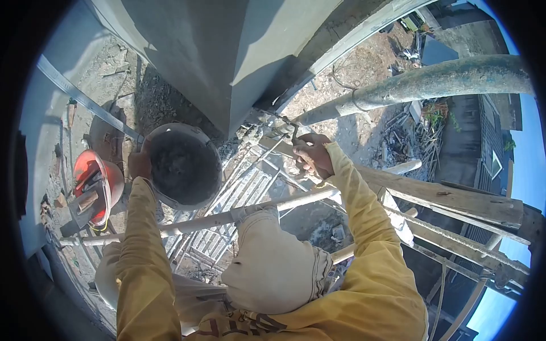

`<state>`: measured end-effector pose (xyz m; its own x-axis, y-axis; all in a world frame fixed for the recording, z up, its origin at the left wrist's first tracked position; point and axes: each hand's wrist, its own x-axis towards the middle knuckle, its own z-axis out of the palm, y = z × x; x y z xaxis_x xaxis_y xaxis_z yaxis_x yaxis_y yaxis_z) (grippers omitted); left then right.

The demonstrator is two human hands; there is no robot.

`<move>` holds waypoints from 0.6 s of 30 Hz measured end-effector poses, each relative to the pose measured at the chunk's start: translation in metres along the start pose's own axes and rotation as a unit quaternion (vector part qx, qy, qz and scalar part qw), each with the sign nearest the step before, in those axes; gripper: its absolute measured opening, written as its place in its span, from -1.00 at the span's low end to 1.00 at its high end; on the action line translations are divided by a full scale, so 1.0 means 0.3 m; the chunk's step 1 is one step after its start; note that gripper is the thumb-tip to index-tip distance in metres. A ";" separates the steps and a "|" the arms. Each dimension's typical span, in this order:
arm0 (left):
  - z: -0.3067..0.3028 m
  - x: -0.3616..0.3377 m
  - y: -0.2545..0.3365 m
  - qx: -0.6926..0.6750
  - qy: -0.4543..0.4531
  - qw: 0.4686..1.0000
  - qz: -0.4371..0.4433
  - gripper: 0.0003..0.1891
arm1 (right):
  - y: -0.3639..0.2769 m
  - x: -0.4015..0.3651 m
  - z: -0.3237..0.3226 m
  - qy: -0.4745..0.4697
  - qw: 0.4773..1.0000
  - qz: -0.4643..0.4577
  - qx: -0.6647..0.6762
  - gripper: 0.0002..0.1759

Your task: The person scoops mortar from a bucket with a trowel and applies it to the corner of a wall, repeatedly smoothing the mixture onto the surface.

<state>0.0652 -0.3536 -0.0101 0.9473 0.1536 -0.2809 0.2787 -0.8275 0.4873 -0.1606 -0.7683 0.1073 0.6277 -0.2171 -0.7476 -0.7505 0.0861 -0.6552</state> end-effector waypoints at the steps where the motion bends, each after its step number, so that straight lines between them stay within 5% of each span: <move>1: 0.002 0.004 0.001 0.006 0.005 1.000 0.001 -0.16 | -0.048 -0.029 0.020 0.016 0.999 0.023 -0.017 -0.67; 12: 0.006 0.008 0.010 0.017 -0.019 1.000 -0.018 -0.20 | -0.040 -0.074 0.017 -0.020 0.998 0.034 0.052 -0.59; 15: 0.016 0.016 0.001 -0.006 0.043 0.999 0.032 -0.20 | -0.050 -0.119 0.042 -0.002 1.000 0.025 0.017 -0.56; 18: -0.002 0.020 0.012 0.016 -0.024 1.000 -0.006 -0.23 | -0.021 -0.161 0.067 0.008 1.000 0.016 0.026 -0.55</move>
<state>0.0720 -0.3553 -0.0096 0.9352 0.1369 -0.3266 0.2833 -0.8427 0.4579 -0.1820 -0.7390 0.1454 0.5996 -0.2290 -0.7669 -0.7585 0.1430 -0.6358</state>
